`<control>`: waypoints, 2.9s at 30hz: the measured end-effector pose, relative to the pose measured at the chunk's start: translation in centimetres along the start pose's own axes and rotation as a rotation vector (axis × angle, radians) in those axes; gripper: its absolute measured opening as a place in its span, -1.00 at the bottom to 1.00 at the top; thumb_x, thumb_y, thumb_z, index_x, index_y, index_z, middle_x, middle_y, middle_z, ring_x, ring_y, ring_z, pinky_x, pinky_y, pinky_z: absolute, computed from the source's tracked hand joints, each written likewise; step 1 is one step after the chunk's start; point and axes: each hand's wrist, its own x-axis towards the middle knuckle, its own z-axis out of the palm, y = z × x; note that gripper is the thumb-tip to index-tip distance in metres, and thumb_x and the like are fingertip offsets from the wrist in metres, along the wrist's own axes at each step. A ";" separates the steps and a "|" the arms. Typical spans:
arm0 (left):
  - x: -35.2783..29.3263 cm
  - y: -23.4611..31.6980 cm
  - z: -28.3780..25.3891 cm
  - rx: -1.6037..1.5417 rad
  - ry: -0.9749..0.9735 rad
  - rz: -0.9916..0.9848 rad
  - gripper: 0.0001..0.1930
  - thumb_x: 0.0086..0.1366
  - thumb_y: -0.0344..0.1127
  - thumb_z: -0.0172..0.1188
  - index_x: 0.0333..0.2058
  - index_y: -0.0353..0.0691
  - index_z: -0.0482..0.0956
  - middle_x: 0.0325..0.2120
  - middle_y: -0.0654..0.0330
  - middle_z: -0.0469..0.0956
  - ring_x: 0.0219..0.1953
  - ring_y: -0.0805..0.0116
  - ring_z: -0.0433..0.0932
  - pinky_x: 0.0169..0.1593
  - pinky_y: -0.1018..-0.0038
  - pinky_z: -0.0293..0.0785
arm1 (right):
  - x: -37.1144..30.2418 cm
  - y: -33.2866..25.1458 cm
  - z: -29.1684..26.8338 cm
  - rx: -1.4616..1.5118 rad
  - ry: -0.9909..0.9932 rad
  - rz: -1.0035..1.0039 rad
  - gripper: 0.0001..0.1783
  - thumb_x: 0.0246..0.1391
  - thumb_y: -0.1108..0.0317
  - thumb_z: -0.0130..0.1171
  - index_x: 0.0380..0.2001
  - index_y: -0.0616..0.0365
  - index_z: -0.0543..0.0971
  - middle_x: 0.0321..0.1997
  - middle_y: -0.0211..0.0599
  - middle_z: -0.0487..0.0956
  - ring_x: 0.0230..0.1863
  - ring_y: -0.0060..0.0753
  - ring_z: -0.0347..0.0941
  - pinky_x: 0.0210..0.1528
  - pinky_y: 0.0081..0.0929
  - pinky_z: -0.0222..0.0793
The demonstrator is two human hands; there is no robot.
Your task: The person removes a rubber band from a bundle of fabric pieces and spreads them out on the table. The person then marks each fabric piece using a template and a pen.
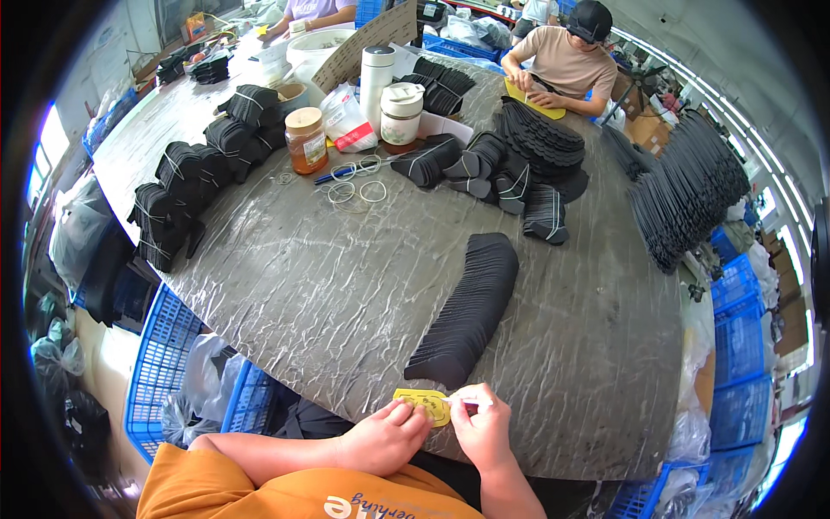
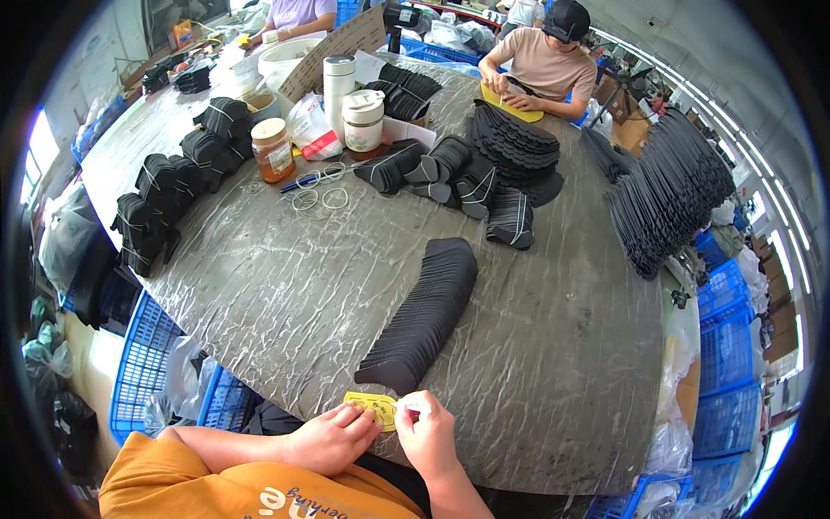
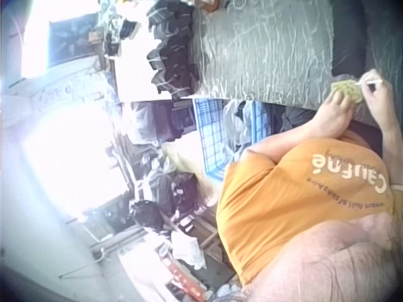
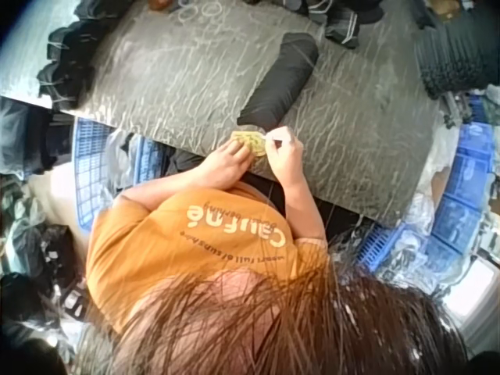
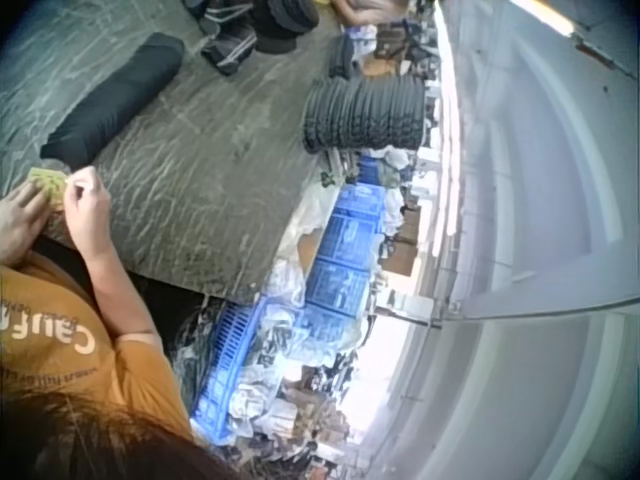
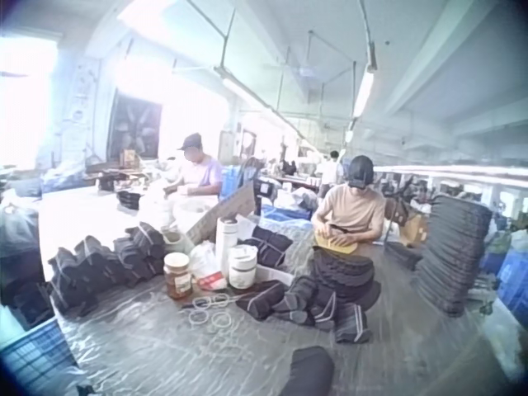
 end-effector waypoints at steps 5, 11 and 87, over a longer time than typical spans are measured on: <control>0.0 0.0 -0.1 -0.018 -0.006 0.000 -0.48 0.16 -0.19 0.08 0.05 -0.39 0.54 -0.04 0.01 0.49 0.01 0.11 0.47 0.15 0.28 0.47 | -1.2 0.3 -0.3 -0.003 0.017 0.022 -0.84 0.06 0.61 0.24 -0.33 0.21 0.47 -0.36 -0.12 0.62 -0.39 -0.10 0.61 -0.33 -0.33 0.52; 0.1 -0.1 -0.3 -0.001 -0.023 0.001 -0.47 0.15 -0.20 0.09 0.05 -0.40 0.54 -0.04 -0.01 0.49 -0.01 0.10 0.49 0.15 0.28 0.47 | -2.1 -0.1 -0.5 -0.036 0.032 -0.023 -0.81 0.03 0.63 0.25 -0.33 0.21 0.46 -0.34 -0.12 0.61 -0.37 -0.08 0.60 -0.31 -0.33 0.52; 1.4 -5.1 -1.6 -0.722 0.029 -0.418 -0.71 0.19 -0.40 0.31 -0.10 -0.31 0.66 -0.24 0.00 0.55 -0.22 0.02 0.59 -0.11 0.26 0.55 | -3.6 -0.9 -0.2 -0.325 -0.073 -0.029 -0.68 -0.16 0.38 0.47 -0.28 0.21 0.65 -0.19 -0.30 0.56 -0.26 -0.18 0.59 -0.23 -0.31 0.54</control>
